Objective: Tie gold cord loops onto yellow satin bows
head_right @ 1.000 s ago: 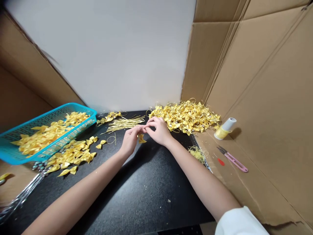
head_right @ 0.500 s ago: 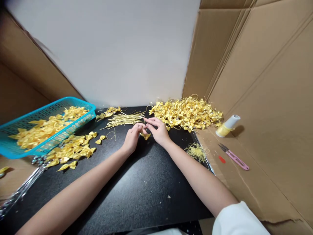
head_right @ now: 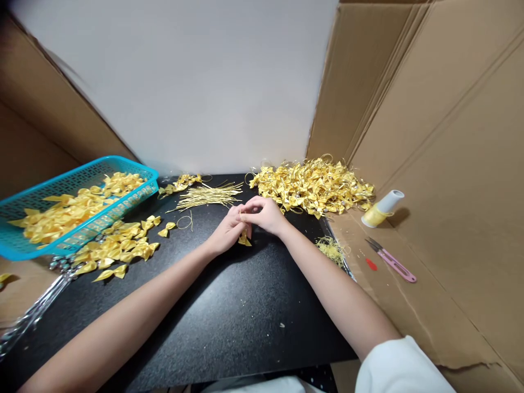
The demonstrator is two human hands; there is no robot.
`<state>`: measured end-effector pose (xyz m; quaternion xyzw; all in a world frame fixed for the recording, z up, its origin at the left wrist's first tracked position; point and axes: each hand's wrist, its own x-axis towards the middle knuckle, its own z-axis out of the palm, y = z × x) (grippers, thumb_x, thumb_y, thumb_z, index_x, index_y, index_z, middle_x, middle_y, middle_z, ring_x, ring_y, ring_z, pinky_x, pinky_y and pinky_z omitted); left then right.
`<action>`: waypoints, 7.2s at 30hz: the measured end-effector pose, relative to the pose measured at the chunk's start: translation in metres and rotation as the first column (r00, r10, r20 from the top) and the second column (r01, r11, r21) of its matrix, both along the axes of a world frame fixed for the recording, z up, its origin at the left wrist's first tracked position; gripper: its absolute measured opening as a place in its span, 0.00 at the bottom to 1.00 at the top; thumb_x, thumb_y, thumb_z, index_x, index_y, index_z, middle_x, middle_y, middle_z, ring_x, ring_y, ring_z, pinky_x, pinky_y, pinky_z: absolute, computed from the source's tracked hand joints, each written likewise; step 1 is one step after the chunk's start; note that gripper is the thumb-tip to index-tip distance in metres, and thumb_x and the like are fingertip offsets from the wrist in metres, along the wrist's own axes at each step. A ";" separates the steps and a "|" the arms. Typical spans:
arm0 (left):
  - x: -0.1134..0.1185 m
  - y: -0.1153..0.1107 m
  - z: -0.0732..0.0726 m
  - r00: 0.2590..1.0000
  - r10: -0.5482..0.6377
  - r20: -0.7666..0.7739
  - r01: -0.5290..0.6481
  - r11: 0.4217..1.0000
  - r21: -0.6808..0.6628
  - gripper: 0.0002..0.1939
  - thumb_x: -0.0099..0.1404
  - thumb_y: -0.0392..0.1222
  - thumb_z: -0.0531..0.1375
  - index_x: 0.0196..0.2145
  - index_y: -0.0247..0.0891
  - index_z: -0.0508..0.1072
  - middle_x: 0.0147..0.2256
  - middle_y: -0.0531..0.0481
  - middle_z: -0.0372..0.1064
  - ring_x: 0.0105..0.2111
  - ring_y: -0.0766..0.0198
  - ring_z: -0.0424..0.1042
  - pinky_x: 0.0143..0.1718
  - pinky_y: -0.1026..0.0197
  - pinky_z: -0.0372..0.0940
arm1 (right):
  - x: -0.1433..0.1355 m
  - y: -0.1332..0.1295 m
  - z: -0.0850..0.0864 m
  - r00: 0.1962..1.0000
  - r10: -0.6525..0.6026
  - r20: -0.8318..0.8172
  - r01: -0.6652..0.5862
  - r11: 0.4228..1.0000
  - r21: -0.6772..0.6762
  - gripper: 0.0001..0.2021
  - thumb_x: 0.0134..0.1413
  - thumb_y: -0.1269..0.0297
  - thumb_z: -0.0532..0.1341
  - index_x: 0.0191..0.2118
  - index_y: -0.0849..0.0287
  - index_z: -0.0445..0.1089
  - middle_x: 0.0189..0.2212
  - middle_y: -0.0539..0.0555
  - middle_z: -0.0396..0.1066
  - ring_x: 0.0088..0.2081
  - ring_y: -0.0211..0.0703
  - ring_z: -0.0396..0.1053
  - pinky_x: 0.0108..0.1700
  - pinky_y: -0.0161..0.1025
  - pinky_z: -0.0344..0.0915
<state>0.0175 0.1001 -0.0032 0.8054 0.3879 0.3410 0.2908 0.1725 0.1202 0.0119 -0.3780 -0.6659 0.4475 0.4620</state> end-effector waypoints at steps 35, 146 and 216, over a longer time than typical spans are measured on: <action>-0.009 0.002 -0.004 0.977 0.093 0.192 -0.092 0.996 -0.012 0.17 0.66 0.46 0.56 0.25 0.38 0.77 0.27 0.49 0.76 0.31 0.63 0.70 0.37 0.61 0.64 | 0.023 0.001 0.013 0.788 0.310 0.532 -0.210 0.948 -0.241 0.12 0.36 0.68 0.71 0.32 0.63 0.76 0.25 0.47 0.71 0.26 0.33 0.62 0.32 0.34 0.57; -0.018 0.040 -0.001 0.965 -0.026 -0.263 -0.017 0.987 -0.160 0.14 0.58 0.46 0.58 0.21 0.35 0.72 0.23 0.53 0.66 0.25 0.67 0.64 0.29 0.65 0.57 | 0.001 -0.015 0.006 0.553 -0.182 0.813 -0.208 0.915 0.346 0.06 0.50 0.68 0.57 0.25 0.60 0.67 0.28 0.51 0.74 0.36 0.43 0.64 0.43 0.45 0.45; -0.011 0.034 0.009 0.984 -0.038 -0.177 0.009 0.986 -0.165 0.09 0.61 0.45 0.61 0.31 0.36 0.77 0.28 0.53 0.75 0.27 0.67 0.69 0.32 0.65 0.61 | 0.027 0.005 0.013 0.632 -0.237 0.738 -0.009 0.950 0.313 0.07 0.59 0.66 0.60 0.30 0.56 0.74 0.38 0.53 0.73 0.46 0.50 0.62 0.50 0.51 0.51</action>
